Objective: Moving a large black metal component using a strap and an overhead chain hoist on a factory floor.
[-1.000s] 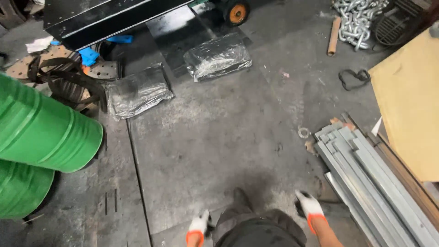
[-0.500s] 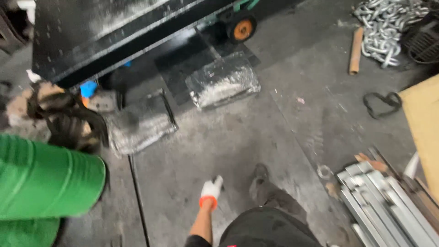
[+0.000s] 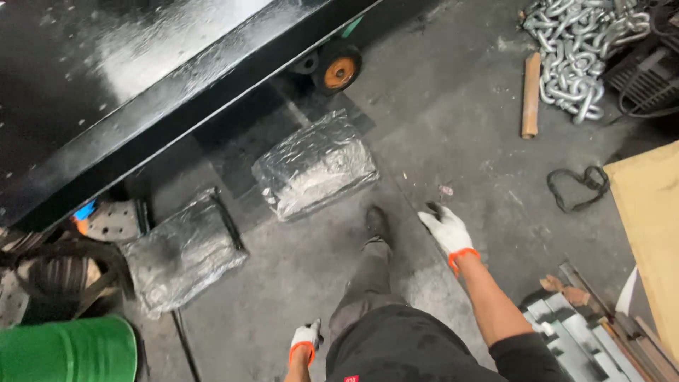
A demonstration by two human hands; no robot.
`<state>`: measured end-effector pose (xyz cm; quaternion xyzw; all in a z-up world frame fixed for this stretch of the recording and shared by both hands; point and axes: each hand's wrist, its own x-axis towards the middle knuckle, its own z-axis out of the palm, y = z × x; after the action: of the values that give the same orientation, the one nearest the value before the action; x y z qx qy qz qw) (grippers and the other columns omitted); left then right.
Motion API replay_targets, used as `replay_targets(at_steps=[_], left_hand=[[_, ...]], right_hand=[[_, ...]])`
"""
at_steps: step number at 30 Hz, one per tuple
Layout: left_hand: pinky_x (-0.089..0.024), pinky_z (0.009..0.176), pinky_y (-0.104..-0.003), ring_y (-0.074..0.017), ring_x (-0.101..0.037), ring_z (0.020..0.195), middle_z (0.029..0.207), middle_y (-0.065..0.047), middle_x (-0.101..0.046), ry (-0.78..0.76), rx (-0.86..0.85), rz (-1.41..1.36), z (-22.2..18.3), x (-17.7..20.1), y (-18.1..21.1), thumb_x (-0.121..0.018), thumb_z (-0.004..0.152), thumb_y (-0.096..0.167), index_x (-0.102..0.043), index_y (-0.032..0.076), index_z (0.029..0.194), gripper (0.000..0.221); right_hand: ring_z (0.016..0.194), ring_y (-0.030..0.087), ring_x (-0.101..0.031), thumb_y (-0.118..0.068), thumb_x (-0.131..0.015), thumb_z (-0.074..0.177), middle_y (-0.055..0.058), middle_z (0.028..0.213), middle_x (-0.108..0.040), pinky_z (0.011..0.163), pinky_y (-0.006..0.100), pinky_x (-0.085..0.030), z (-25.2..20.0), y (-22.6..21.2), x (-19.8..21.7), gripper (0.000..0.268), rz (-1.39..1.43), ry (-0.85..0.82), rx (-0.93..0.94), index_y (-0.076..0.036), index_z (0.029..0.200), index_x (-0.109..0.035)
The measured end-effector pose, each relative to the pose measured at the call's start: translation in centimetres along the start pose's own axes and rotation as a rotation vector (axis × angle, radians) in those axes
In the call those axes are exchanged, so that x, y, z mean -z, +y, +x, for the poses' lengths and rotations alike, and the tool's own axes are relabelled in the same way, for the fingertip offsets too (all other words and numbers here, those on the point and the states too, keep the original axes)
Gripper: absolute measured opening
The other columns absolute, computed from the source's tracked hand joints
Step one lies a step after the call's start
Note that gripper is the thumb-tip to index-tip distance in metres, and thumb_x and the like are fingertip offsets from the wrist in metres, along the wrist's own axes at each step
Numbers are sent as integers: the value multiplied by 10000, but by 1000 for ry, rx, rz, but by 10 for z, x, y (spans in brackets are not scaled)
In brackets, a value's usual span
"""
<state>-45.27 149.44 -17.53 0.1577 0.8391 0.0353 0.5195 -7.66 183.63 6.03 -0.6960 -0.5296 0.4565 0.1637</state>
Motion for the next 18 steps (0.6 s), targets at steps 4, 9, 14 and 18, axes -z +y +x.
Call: replay_targets(at_steps=[4, 9, 14, 18], left_hand=[[-484, 563, -411, -242, -641, 592, 761, -162, -751, 65, -69, -216, 31, 36, 143, -601, 933, 516, -745, 22, 1055, 528], [-544, 758, -398, -250, -737, 782, 838, -139, -792, 113, -317, -47, 83, 83, 348, -551, 937, 531, -746, 44, 1137, 562], [-535, 830, -419, -281, -745, 864, 861, -149, -787, 160, -557, -45, 125, 116, 544, -566, 924, 515, -755, 24, 1060, 544], [-529, 791, -501, -347, -726, 846, 900, -174, -779, 78, -338, -46, 127, 110, 701, -511, 947, 564, -765, 37, 1084, 600]], right_hand=[[1141, 249, -670, -427, -666, 897, 156, 1303, -699, 979, 345, -493, 90, -43, -6, 649, 120, -92, 53, -52, 1420, -582], [848, 163, -645, -363, -690, 909, 102, 1048, -714, 744, 330, -547, 180, -37, 26, 565, 449, -102, -215, -47, 1375, -651], [897, 152, -710, -312, -666, 943, 54, 1090, -744, 770, 318, -574, 266, 25, 60, 439, 685, 97, -291, -29, 1279, -658], [834, 229, -699, -325, -647, 975, 130, 1044, -734, 730, 383, -580, 365, 36, 97, 434, 696, 149, -494, -28, 1291, -660]])
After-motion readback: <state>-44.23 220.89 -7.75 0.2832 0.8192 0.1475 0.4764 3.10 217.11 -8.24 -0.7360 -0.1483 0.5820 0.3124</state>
